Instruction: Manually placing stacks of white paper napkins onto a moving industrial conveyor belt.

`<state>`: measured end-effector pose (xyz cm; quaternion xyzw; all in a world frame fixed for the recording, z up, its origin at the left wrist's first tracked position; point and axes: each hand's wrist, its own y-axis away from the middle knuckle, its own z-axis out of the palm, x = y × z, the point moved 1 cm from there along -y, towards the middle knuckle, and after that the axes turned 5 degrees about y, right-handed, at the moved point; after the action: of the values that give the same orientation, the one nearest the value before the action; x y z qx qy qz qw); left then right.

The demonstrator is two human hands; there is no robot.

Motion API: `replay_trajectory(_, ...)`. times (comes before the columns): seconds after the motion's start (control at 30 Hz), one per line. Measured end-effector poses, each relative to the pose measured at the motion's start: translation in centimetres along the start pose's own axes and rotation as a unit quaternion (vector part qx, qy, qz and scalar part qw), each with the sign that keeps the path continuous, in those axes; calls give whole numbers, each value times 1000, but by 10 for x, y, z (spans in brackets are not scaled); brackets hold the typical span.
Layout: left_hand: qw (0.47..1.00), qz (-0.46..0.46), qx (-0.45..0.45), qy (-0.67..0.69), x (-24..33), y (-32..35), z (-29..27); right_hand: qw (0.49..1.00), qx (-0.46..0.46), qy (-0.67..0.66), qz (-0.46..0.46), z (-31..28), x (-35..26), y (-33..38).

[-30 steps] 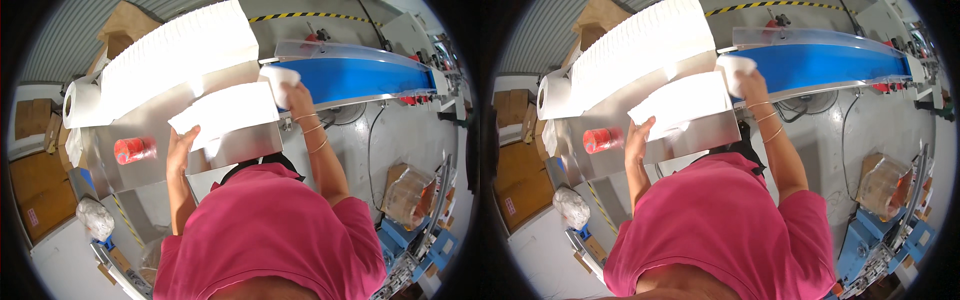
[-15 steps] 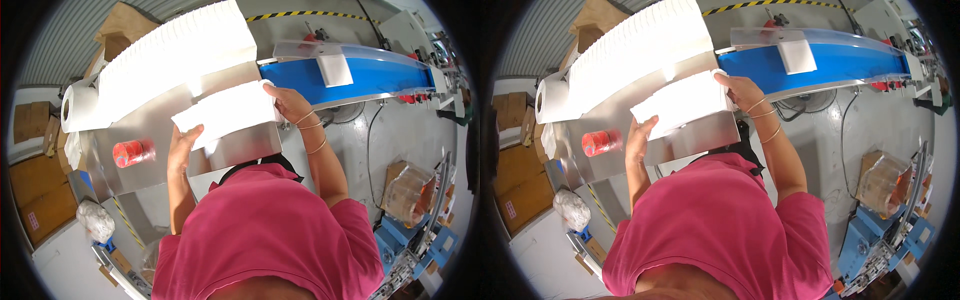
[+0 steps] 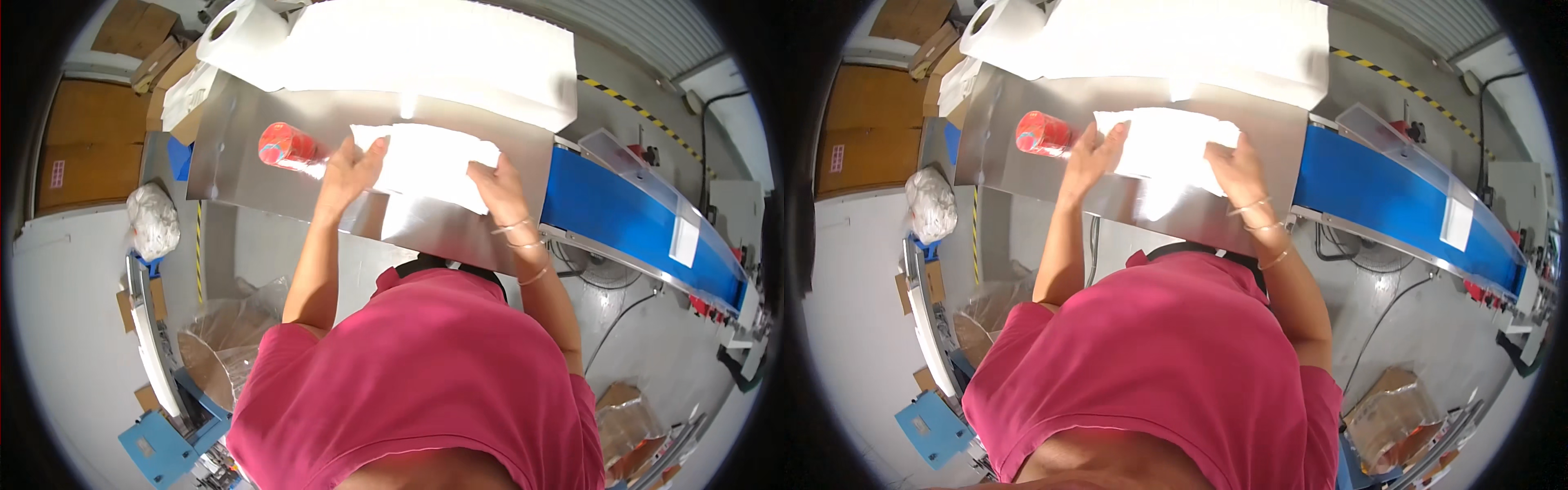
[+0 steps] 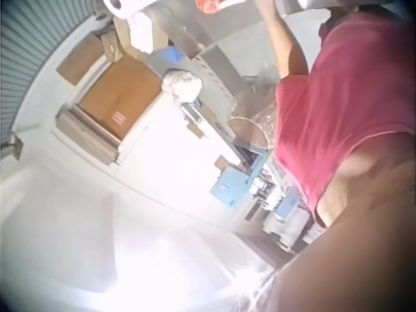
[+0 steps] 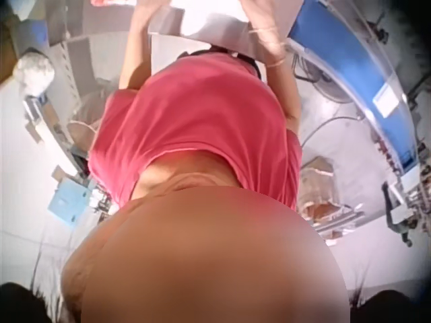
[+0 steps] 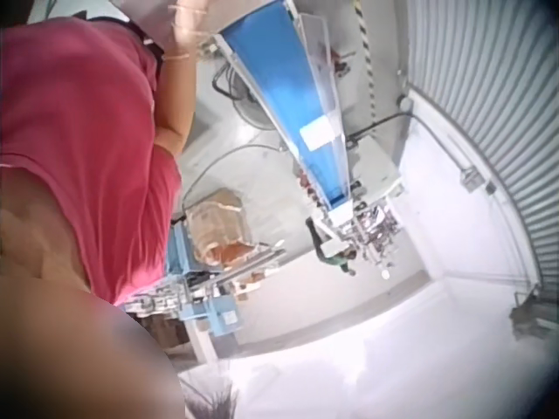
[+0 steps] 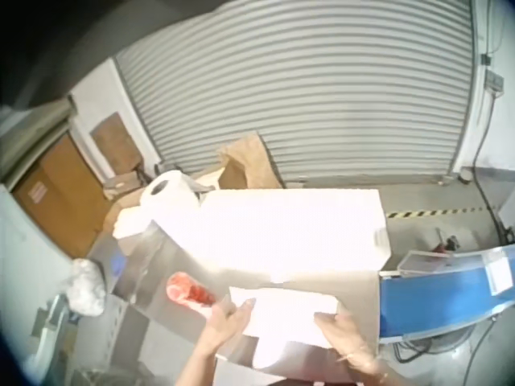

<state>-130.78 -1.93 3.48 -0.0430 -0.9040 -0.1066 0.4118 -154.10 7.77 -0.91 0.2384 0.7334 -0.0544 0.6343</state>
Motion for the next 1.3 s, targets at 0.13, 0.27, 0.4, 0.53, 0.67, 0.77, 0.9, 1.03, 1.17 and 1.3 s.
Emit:
replay_trajectory(0.13, 933, 19, 107, -342, -23, -15, -49, 996, -67, 32, 41, 64, -23, -16)
replay_trajectory(0.27, 974, -41, 153, -160, -64, -43, -84, 983, -125, 124, 59, 99, -41, -35)
replay_trajectory(0.4, 993, -35, 96, -54, -61, -49, -83, 982, -96, 157, 49, 95, -36, -40)
replay_trajectory(0.53, 994, 2, 67, -84, -20, -19, -29, 990, -69, 118, 47, 32, -31, -20)
replay_trajectory(0.67, 964, 99, 128, -211, 37, 27, 30, 996, -22, 76, 30, -44, -25, 25)
replay_trajectory(0.77, 921, 385, 40, -35, 99, 75, 81, 998, -4, 52, 45, -65, -11, 34)
replay_trajectory(0.9, 908, 390, 4, -153, 115, 99, 132, 988, 12, -146, 57, -72, 31, 34)
replay_trajectory(1.03, 921, 330, 31, -204, 112, 102, 134, 974, -7, -193, 117, -109, 38, 48)
replay_trajectory(1.17, 921, 340, 84, -171, 103, 100, 139, 981, -149, 28, 120, -150, 43, 42)
replay_trajectory(1.3, 933, 300, 126, -153, 108, 106, 145, 963, -195, -69, 172, -193, 55, 38)
